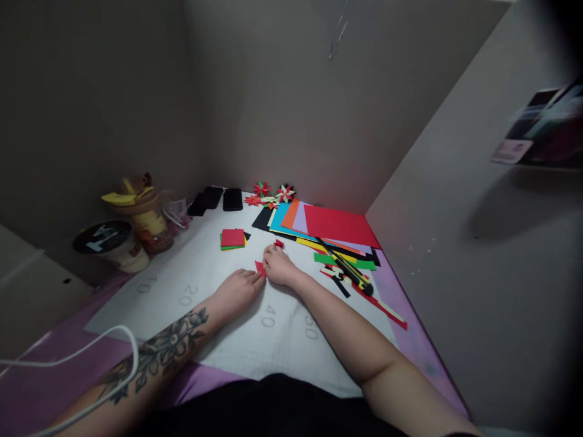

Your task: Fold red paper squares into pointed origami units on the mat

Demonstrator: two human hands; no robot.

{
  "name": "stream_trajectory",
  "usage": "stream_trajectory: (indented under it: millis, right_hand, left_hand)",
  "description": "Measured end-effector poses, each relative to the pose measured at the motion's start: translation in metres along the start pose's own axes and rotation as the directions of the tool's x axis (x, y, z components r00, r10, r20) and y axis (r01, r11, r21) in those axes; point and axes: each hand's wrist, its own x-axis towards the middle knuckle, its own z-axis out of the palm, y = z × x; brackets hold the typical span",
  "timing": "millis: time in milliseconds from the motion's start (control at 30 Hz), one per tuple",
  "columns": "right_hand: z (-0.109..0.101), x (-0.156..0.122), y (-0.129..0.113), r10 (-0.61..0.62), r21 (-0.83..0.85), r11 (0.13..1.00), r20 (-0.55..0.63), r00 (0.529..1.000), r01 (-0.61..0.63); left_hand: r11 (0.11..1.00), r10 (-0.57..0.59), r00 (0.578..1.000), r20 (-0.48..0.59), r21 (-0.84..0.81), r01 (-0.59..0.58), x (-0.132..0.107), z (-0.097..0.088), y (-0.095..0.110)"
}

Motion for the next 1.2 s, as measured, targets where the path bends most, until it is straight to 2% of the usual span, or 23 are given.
stream_trajectory:
  millis: [267, 367, 433, 533, 633, 700, 767, 867, 1000, 1067, 1200]
  right_hand:
    - [0.005, 0.001, 0.001, 0.001, -0.002, 1.000, -0.026, 1.000, -0.001]
    - [0.005, -0.001, 0.003, -0.009, 0.061, 0.998, -0.062, 0.998, 0.012]
    - [0.003, -0.004, 0.007, -0.057, 0.153, 0.986, -0.107, 0.993, 0.073]
    - [-0.001, -0.015, 0.013, -0.201, 0.238, 0.937, -0.231, 0.952, 0.256]
    - [-0.002, -0.031, 0.016, -0.346, 0.164, 0.909, -0.209, 0.915, 0.382]
    - [-0.002, -0.041, 0.016, -0.387, 0.119, 0.905, -0.171, 0.906, 0.409]
    - [-0.003, -0.047, 0.016, -0.356, 0.057, 0.929, -0.137, 0.924, 0.366]
    - [-0.006, -0.050, 0.018, -0.228, -0.039, 0.974, -0.112, 0.967, 0.225]
    - [-0.008, -0.050, 0.022, -0.102, -0.083, 0.993, -0.165, 0.981, 0.089]
    - [-0.007, -0.051, 0.021, -0.146, -0.042, 0.989, -0.216, 0.965, 0.140]
    - [-0.001, -0.055, 0.017, -0.373, 0.075, 0.914, -0.228, 0.899, 0.398]
  left_hand:
    - [0.984, -0.011, 0.995, 0.103, 0.177, -0.008, 0.003, 0.006, 0.010]
    - [0.973, -0.028, 0.988, 0.152, 0.229, -0.008, 0.005, 0.008, 0.015]
    - [0.972, -0.040, 0.984, 0.174, 0.234, -0.002, 0.006, 0.007, 0.018]
    - [0.974, -0.053, 0.983, 0.175, 0.225, 0.012, 0.007, 0.003, 0.018]
    - [0.978, -0.036, 0.989, 0.146, 0.209, 0.005, 0.006, 0.002, 0.016]
    - [0.981, -0.026, 0.991, 0.133, 0.196, -0.001, 0.005, 0.004, 0.014]
    - [0.982, -0.030, 0.991, 0.133, 0.187, 0.004, 0.005, 0.005, 0.014]
    - [0.982, -0.052, 0.988, 0.144, 0.188, 0.024, 0.006, 0.004, 0.016]
    - [0.982, -0.064, 0.986, 0.155, 0.186, 0.034, 0.006, 0.000, 0.019]
    - [0.981, -0.062, 0.986, 0.158, 0.189, 0.031, 0.006, -0.001, 0.019]
    - [0.984, -0.061, 0.987, 0.151, 0.175, 0.034, 0.005, -0.001, 0.016]
